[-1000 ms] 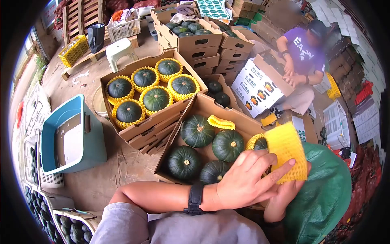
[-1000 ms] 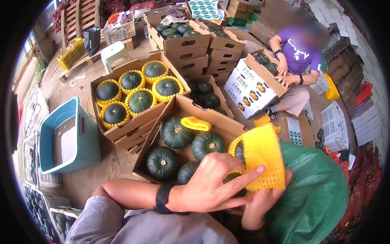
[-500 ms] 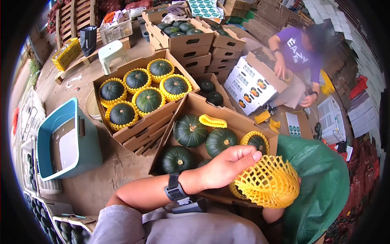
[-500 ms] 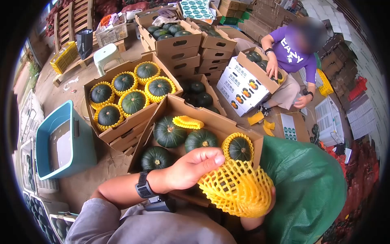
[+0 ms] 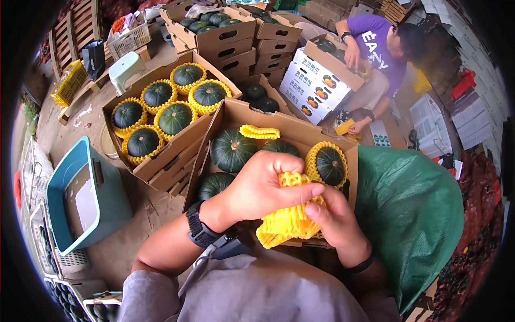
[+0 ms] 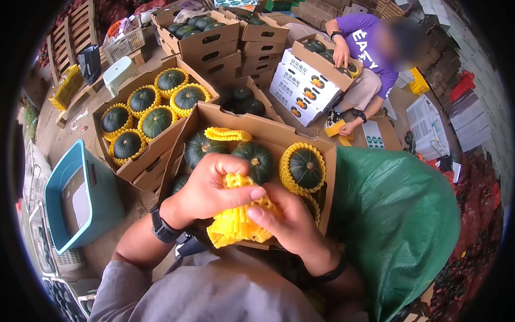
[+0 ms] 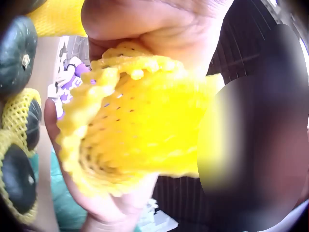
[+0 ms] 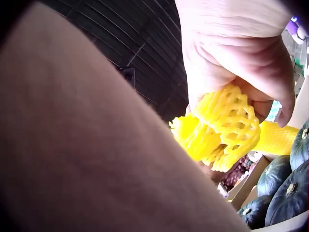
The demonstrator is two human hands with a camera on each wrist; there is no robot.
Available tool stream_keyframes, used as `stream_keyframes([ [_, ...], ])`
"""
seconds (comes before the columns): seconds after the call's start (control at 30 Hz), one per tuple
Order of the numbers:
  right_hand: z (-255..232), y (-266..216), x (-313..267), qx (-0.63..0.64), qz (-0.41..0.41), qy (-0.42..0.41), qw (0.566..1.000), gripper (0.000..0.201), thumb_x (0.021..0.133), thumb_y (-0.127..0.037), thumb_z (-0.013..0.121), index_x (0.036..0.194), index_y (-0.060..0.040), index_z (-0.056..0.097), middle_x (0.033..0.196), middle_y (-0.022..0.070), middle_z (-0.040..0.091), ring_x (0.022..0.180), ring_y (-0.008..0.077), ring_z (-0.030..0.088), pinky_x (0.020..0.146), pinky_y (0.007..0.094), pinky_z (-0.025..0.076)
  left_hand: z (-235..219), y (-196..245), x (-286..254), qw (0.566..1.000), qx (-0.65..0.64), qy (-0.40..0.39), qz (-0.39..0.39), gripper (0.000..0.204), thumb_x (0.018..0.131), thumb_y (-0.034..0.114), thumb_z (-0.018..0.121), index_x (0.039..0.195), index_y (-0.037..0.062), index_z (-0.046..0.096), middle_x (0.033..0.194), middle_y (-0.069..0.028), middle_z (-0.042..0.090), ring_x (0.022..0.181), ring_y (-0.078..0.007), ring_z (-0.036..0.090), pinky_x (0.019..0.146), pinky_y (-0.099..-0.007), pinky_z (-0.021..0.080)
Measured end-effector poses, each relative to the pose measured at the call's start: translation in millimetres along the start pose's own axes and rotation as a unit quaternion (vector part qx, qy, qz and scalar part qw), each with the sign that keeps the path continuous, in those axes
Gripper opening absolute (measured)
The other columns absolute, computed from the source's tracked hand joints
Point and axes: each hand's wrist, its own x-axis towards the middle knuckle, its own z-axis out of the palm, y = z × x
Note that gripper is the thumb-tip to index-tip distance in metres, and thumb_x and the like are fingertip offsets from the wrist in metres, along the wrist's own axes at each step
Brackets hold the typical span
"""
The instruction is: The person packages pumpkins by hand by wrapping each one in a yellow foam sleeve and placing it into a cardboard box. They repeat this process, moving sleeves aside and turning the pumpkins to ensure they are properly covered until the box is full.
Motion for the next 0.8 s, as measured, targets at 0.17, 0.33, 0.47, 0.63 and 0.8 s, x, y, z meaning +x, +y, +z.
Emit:
stream_keyframes([
  [0.17, -23.0, -3.4, 11.1, 0.422, 0.068, 0.171, 0.888, 0.008, 0.097, -0.015, 0.051, 0.1, -0.0077, 0.051, 0.103, 0.0067, 0.064, 0.098, 0.0162, 0.062, 0.086, 0.0321, 0.05, -6.2, 12.8, -14.1, 0.901, -0.398, -0.166, -0.044, 0.042, 0.079, 0.003, 0.061, 0.118, 0.0059, 0.044, 0.116, -0.0037, 0.05, 0.11, -0.011, 0.047, 0.091, -0.0242, 0.038],
  [0.33, -10.9, 7.2, -32.5, 0.076, 0.203, -0.026, 0.976, 0.065, 0.09, -0.004, 0.059, 0.142, -0.0098, 0.021, 0.115, 0.0102, 0.051, 0.099, 0.0122, 0.055, 0.085, 0.0277, 0.049, -20.6, -16.4, -21.2, 0.927, 0.368, 0.011, -0.067, 0.041, 0.078, 0.014, 0.062, 0.116, 0.0018, 0.055, 0.08, -0.02, 0.065, 0.085, -0.0385, 0.063, 0.079, -0.0437, 0.051],
  [0.47, -1.4, 22.4, -27.3, 0.228, 0.381, -0.073, 0.893, 0.084, 0.091, -0.001, 0.053, 0.151, -0.0253, -0.001, 0.139, 0.0097, 0.039, 0.117, 0.0189, 0.049, 0.089, 0.0374, 0.049, -9.6, -28.3, -6.4, 0.85, 0.371, -0.232, -0.293, 0.045, 0.08, 0.036, 0.061, 0.107, -0.0001, 0.063, 0.101, -0.0241, 0.064, 0.097, -0.0382, 0.062, 0.086, -0.0428, 0.049],
  [0.63, 16.2, 45.6, -20.3, 0.3, 0.274, 0.018, 0.913, 0.071, 0.093, 0.0, 0.04, 0.152, -0.023, 0.008, 0.147, 0.0057, 0.032, 0.128, 0.0187, 0.041, 0.101, 0.0376, 0.041, -23.2, -32.4, -11.3, 0.916, 0.279, -0.148, -0.247, 0.049, 0.084, 0.034, 0.058, 0.117, -0.0024, 0.058, 0.111, -0.0247, 0.061, 0.109, -0.0356, 0.057, 0.092, -0.0371, 0.046],
  [0.8, -6.7, 15.8, -8.1, -0.235, -0.092, 0.157, 0.955, 0.037, 0.098, -0.012, 0.043, 0.133, -0.004, 0.048, 0.129, 0.015, 0.055, 0.119, 0.0225, 0.053, 0.098, 0.032, 0.041, -6.0, -6.8, -13.2, 0.949, -0.259, -0.071, -0.165, 0.051, 0.096, 0.017, 0.045, 0.143, 0.004, 0.034, 0.139, -0.0126, 0.045, 0.127, -0.0205, 0.044, 0.109, -0.0326, 0.032],
])
